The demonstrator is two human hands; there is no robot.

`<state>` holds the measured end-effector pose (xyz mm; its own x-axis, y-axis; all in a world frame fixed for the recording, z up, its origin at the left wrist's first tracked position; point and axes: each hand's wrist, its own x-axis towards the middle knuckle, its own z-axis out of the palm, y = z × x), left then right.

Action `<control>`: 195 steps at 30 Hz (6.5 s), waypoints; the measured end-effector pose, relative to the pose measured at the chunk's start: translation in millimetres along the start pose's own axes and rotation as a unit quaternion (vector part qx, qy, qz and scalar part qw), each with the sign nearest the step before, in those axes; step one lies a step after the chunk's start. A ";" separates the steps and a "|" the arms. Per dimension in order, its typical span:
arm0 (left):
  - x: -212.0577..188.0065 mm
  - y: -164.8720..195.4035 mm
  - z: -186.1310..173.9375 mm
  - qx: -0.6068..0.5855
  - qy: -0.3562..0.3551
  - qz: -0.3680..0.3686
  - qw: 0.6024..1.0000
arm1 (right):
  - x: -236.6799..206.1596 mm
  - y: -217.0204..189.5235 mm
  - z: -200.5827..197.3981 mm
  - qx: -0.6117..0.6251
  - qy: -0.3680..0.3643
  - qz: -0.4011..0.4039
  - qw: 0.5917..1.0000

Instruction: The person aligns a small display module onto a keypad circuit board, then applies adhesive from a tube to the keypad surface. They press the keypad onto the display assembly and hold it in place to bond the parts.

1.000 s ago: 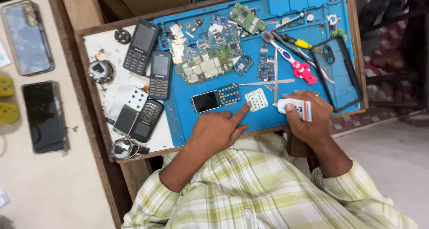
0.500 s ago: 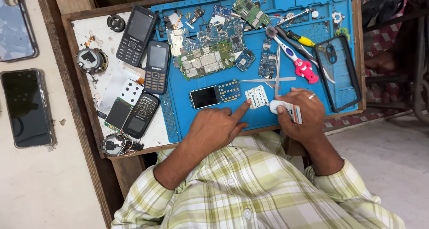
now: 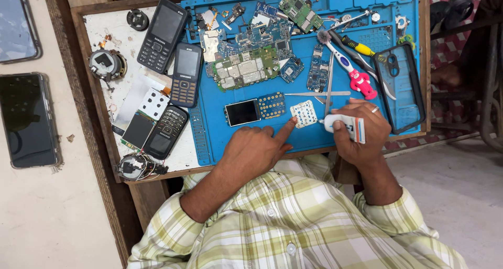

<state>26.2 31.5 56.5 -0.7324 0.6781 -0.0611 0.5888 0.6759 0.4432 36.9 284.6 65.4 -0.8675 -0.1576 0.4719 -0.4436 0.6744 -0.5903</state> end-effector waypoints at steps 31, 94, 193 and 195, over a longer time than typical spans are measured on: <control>0.2 -2.4 -8.4 -0.066 0.037 0.018 0.997 | -20.8 32.2 -15.4 0.282 0.165 0.193 0.925; 71.0 11.4 -40.3 -0.501 0.302 0.004 0.811 | 39.8 8.1 55.3 0.671 0.203 0.310 0.642; 61.7 10.7 -52.2 -0.376 0.342 0.034 0.861 | 37.9 11.1 57.8 0.634 0.158 0.237 0.719; 62.0 11.2 -52.7 -0.387 0.344 0.030 0.855 | 38.5 13.1 58.3 0.641 0.155 0.238 0.713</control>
<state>-30.6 65.9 104.8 -0.8929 0.1955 0.4056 0.4256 0.0722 0.9020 -15.4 245.3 37.7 -0.9852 0.1701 0.0230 -0.1294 -0.6473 -0.7512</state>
